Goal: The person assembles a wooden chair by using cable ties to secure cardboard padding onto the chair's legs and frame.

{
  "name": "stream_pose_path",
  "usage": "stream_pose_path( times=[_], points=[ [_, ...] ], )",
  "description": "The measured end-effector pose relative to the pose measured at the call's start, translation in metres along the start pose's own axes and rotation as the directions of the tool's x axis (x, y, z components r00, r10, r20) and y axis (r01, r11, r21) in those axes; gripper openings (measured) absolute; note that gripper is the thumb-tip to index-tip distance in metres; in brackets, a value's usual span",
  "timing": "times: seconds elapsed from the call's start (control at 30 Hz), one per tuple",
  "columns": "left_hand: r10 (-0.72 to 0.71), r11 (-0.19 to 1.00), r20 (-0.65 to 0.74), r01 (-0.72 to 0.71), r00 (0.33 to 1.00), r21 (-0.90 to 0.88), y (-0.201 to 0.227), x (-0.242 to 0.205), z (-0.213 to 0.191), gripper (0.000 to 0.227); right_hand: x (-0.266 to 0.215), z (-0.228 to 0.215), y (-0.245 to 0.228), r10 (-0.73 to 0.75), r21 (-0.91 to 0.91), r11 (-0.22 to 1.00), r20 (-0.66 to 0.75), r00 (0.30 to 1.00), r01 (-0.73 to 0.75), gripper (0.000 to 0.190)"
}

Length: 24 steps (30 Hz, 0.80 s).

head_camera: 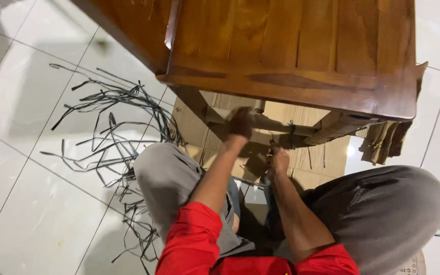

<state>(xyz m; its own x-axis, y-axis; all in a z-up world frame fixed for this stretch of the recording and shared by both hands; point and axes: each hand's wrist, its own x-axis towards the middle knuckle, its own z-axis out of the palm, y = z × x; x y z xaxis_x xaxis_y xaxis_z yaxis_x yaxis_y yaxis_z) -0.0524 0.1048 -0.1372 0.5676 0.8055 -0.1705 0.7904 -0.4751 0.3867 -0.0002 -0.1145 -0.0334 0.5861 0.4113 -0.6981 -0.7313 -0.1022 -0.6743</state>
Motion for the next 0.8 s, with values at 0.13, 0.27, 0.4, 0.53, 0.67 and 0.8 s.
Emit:
stream_pose_path(
  times=[0.13,0.27,0.4,0.53,0.67,0.8],
  points=[
    [0.149,0.955,-0.003,-0.143,0.989,0.261,-0.007,-0.045,-0.100,0.053,0.038,-0.002,0.050,-0.197,-0.517,0.834,0.050,0.979,0.194,0.036],
    [0.146,0.917,0.008,-0.138,0.989,0.373,-0.043,-0.026,-0.063,0.035,0.010,0.034,0.047,-0.035,-0.139,0.990,-0.067,0.997,0.026,0.025],
    [0.534,0.834,-0.165,-0.484,0.829,0.264,-0.038,-0.045,-0.110,0.013,-0.009,0.075,0.032,0.015,-0.102,0.995,0.109,0.994,-0.004,0.035],
    [0.346,0.921,-0.046,-0.329,0.937,0.210,-0.028,-0.049,-0.121,0.039,0.004,0.098,0.035,0.101,0.068,0.990,0.237,0.966,-0.120,0.028],
    [0.134,0.989,0.039,-0.136,0.990,0.059,-0.015,-0.064,-0.150,0.042,0.024,0.109,0.048,-0.143,-0.544,0.783,0.314,0.939,0.301,0.028],
    [-0.396,0.880,-0.384,0.464,0.834,0.101,0.035,-0.052,-0.134,0.041,0.008,0.119,0.022,-0.194,-0.703,0.542,0.429,0.882,0.461,0.031]
  ],
)
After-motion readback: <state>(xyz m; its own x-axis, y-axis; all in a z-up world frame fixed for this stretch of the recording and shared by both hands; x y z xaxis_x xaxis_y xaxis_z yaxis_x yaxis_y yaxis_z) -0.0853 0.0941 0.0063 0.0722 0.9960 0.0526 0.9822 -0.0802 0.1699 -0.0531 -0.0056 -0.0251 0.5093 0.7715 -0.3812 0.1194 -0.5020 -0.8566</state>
